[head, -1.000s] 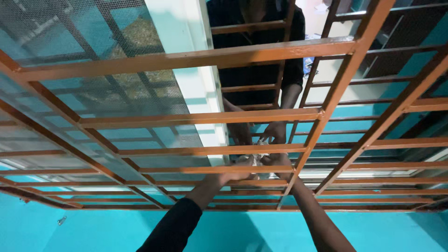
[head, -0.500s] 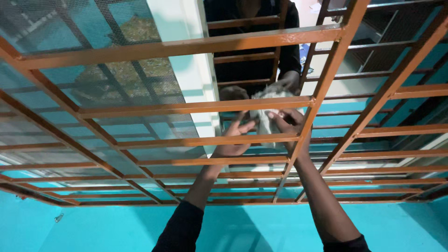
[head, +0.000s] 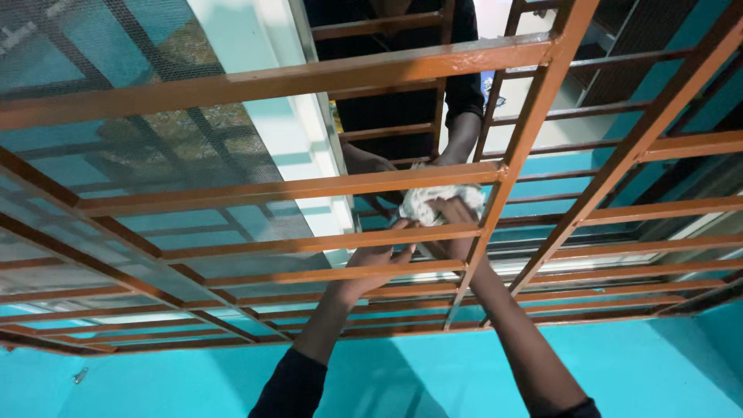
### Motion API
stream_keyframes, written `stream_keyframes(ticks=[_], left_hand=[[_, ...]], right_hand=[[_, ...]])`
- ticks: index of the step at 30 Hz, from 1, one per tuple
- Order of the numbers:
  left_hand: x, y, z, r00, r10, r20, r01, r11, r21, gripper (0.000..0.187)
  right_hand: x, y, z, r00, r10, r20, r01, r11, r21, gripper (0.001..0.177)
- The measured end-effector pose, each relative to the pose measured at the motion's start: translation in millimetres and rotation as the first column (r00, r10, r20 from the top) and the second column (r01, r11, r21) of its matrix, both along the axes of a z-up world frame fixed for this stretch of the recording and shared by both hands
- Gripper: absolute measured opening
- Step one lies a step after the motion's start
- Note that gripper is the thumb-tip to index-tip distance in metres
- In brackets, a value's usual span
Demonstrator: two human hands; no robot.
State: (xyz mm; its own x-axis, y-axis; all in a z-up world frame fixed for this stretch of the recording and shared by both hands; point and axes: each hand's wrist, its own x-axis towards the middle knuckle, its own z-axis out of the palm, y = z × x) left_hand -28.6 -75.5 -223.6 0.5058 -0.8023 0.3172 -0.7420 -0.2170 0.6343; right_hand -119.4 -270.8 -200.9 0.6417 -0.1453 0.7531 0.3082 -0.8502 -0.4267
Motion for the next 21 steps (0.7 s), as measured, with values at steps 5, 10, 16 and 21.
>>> stream_keyframes(ticks=[5,10,16,21], left_hand=[[7.3,-15.4,-15.2,0.994,-0.075,0.081,0.040,0.925,0.377,0.061],[-0.4,-22.0,-16.1,0.972,0.028,-0.234,0.103,0.844,0.527,0.046],[-10.3,-20.2,-8.4,0.973,0.045,-0.228,0.046,0.924,0.379,0.049],[-23.9,-19.2,5.0,0.953,0.176,-0.248,-0.050,0.896,0.442,0.053]], right_hand=[[-2.1,-14.0,-37.7,0.923,-0.111,-0.370,0.053,0.985,-0.163,0.046],[-4.3,-34.2,-113.5,0.989,-0.040,-0.143,-0.009,0.945,-0.327,0.054],[-24.3,-42.7,-139.9,0.876,0.303,-0.376,-0.258,0.952,0.164,0.050],[-37.1,-37.4,-133.5,0.808,0.560,-0.181,-0.238,0.592,0.770,0.043]])
